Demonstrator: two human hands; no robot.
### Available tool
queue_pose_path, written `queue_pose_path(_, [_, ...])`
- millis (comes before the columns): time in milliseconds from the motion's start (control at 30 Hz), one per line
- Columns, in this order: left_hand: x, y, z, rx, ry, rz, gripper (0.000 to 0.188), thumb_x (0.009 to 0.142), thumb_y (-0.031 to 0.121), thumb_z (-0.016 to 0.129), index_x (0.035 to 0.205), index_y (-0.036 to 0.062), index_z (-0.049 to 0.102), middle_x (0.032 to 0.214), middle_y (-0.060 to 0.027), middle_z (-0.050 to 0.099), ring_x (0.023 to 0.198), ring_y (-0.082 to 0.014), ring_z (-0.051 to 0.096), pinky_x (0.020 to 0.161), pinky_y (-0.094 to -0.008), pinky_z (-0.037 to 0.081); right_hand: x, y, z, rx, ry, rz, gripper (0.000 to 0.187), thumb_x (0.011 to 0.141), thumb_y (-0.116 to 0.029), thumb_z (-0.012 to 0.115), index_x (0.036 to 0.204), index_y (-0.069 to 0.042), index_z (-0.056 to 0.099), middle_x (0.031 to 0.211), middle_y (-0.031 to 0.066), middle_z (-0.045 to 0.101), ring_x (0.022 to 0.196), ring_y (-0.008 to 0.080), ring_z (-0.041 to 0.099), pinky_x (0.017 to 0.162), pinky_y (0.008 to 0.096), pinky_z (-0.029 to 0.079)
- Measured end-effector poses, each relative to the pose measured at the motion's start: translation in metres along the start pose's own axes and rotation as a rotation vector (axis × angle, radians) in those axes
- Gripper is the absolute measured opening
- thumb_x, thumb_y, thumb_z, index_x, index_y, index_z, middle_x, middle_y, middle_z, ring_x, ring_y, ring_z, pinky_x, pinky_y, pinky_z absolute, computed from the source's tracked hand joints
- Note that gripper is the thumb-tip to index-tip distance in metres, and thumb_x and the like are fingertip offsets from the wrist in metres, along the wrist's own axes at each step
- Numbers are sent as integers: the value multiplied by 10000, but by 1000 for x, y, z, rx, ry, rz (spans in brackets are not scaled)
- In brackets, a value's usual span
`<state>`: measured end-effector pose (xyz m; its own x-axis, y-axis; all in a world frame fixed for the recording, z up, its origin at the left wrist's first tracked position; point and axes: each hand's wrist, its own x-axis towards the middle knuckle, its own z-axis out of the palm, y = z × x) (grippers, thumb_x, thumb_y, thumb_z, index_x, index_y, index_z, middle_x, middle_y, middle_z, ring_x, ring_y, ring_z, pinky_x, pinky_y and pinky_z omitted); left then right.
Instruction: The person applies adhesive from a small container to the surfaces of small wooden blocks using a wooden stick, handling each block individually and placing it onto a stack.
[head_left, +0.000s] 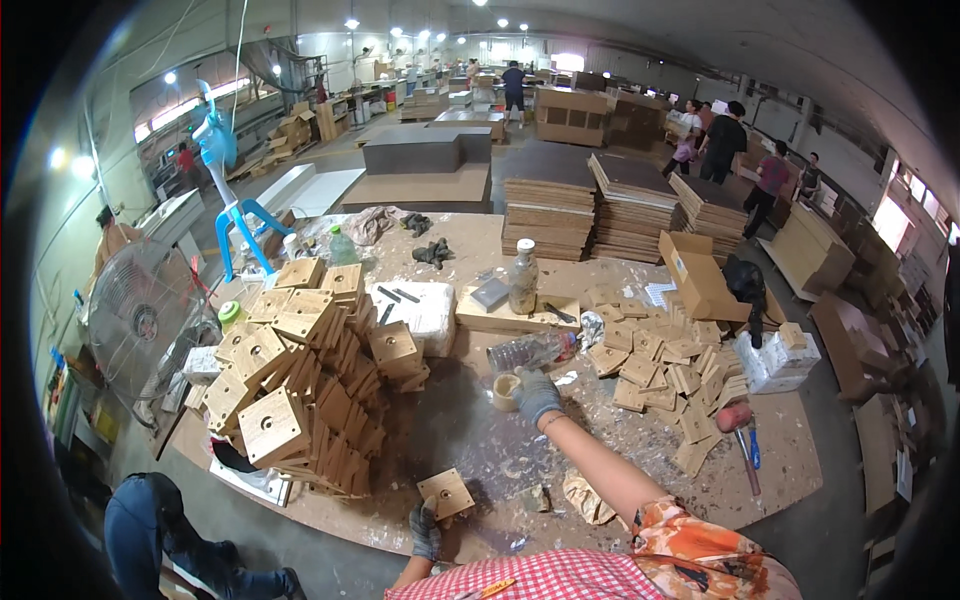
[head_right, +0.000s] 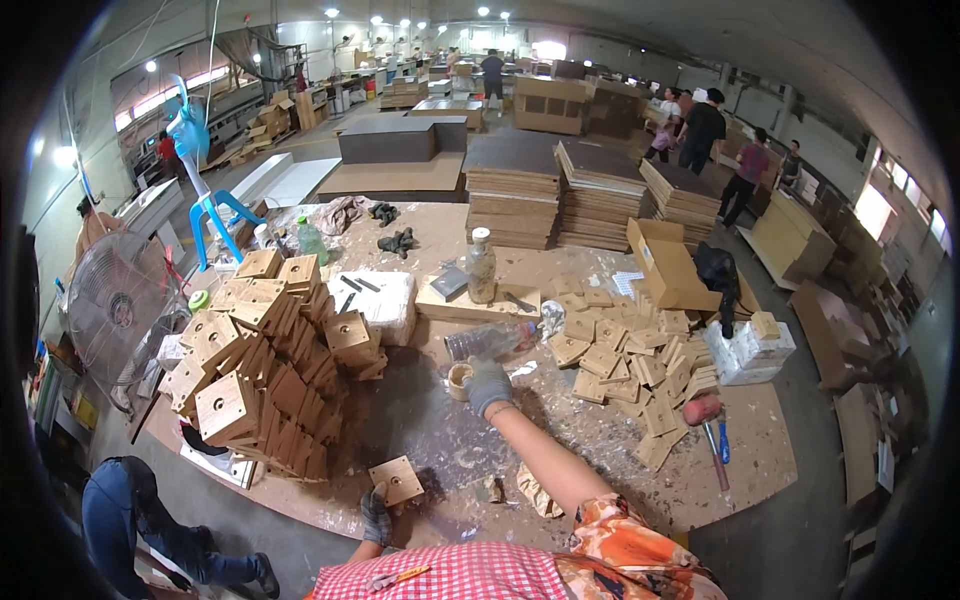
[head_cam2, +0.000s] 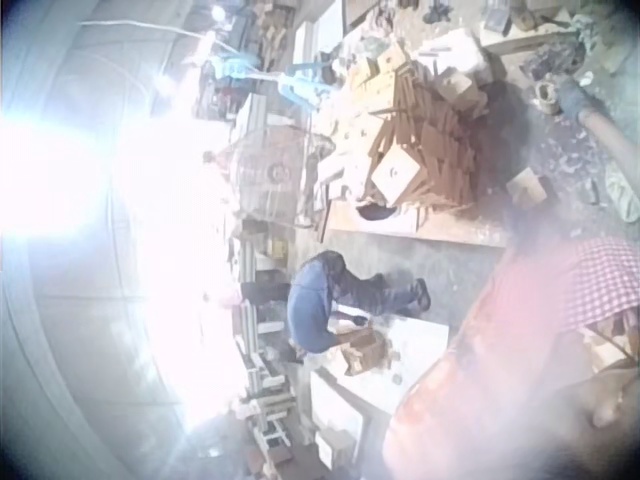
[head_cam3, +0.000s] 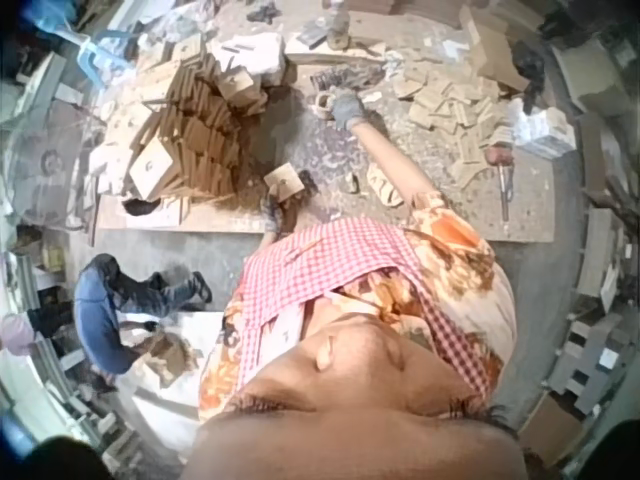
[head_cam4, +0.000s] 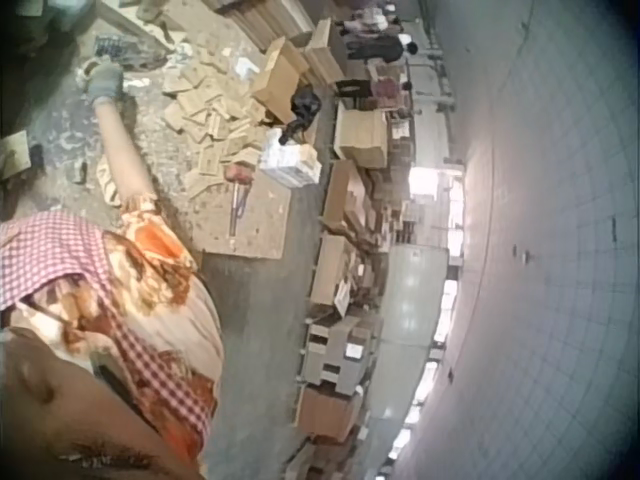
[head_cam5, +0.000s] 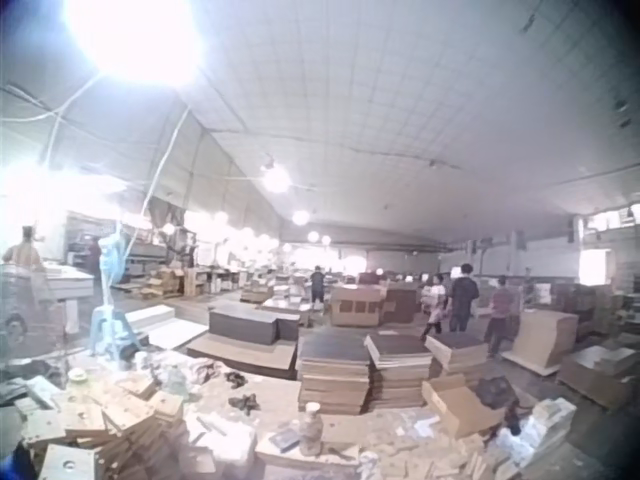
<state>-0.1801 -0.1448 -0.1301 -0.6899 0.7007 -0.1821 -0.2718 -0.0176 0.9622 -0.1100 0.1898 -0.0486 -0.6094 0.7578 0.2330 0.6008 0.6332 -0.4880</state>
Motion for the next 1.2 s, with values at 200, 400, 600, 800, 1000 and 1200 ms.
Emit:
queue_pose_path(200, [5,-21,-7,120,86,65,436,897,445,547,849,19,623,701,-51,614,633,-99,520,547,-293,425,-74,27,-47,-18,-70,-52,307,790,-168,642,1053,-11,619,1029,191,608,996,340,560,900,406,443])
queue_pose_path(400, [8,-23,-10,61,15,-29,465,864,496,572,799,39,628,662,-55,613,556,-118,537,503,-288,424,-193,85,-112,516,122,209,328,778,-216,681,1046,-31,645,1055,177,607,1013,318,556,927,383,430])
queue_pose_path(600, [16,-9,4,-49,-14,-140,482,848,519,581,829,39,622,628,-58,605,473,-142,550,435,-267,432,-271,79,-124,-283,-15,316,490,725,-380,712,1098,-68,649,1165,160,569,1120,319,485,1002,397,369])
queue_pose_path(800, [12,33,30,152,-135,-69,478,873,504,563,941,37,638,721,-54,629,566,-130,579,510,-243,454,-282,87,-117,-329,-234,416,509,739,-389,691,1094,-27,642,1147,175,567,1110,328,478,985,408,374])
queue_pose_path(1000, [0,80,90,35,-345,-273,471,885,467,577,1018,17,615,787,-71,655,607,-124,596,527,-242,471,-260,58,-139,284,367,151,386,820,-283,648,1047,27,614,1056,181,612,1014,313,562,931,386,429])
queue_pose_path(1200, [-18,105,131,-184,-456,-446,453,894,398,575,1092,-8,533,798,-138,625,601,-185,600,514,-286,489,-248,-18,-134,570,194,131,363,914,-291,532,1074,27,605,1017,181,621,994,281,588,893,381,453])
